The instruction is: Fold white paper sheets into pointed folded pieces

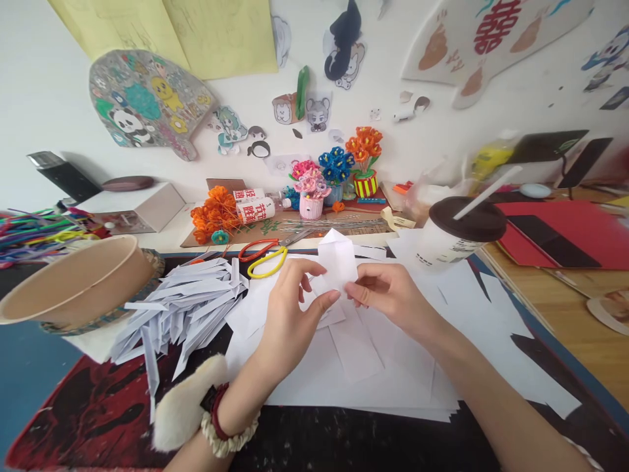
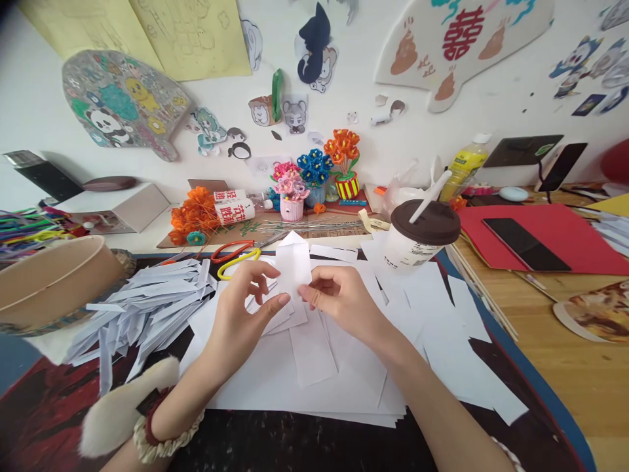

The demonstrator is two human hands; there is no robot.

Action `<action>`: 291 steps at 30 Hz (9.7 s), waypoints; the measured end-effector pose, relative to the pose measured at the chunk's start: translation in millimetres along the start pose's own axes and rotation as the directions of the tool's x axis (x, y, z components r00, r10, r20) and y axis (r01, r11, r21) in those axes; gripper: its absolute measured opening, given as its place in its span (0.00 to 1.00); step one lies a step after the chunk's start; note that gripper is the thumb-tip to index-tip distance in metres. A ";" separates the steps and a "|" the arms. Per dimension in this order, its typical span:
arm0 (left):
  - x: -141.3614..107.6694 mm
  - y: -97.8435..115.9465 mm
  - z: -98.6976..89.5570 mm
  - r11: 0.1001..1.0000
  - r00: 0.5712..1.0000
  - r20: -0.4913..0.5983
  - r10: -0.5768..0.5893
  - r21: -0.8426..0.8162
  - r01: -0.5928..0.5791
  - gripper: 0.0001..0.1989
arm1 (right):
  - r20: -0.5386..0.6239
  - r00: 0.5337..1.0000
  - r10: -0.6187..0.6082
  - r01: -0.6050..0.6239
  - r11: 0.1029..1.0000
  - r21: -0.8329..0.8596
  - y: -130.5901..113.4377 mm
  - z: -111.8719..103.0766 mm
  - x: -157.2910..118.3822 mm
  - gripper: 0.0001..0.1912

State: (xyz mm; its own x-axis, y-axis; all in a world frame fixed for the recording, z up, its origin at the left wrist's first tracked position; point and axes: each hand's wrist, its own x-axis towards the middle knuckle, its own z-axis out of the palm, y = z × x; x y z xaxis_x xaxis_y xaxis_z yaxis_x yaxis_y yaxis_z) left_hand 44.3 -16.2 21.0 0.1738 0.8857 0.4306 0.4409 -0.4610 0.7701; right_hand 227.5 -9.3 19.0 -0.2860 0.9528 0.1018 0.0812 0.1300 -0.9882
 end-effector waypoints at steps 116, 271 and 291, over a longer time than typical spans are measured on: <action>-7.7 5.6 13.5 0.767 0.860 0.295 -0.417 -0.393 0.507 0.11 | -0.140 0.981 0.133 -0.101 0.972 0.211 5.7 11.5 2.3 0.06; -17.6 -24.5 -20.2 0.713 0.761 0.566 0.318 0.387 -0.585 0.12 | 0.438 0.757 -0.485 0.603 0.258 -0.755 30.9 -0.1 -23.7 0.13; -32.2 -11.3 -11.4 0.415 0.760 0.562 0.327 0.637 -0.649 0.14 | 0.457 0.753 -0.474 0.576 0.139 -0.806 28.2 6.1 -25.5 0.17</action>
State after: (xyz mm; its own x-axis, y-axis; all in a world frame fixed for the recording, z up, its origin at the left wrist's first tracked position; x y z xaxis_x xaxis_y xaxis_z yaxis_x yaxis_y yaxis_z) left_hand 23.6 -40.2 3.7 0.7708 0.5540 0.3145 0.6312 -0.7308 -0.2598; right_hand 231.2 -31.6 -12.2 -0.6897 0.5303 0.4930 0.6157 0.7879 0.0139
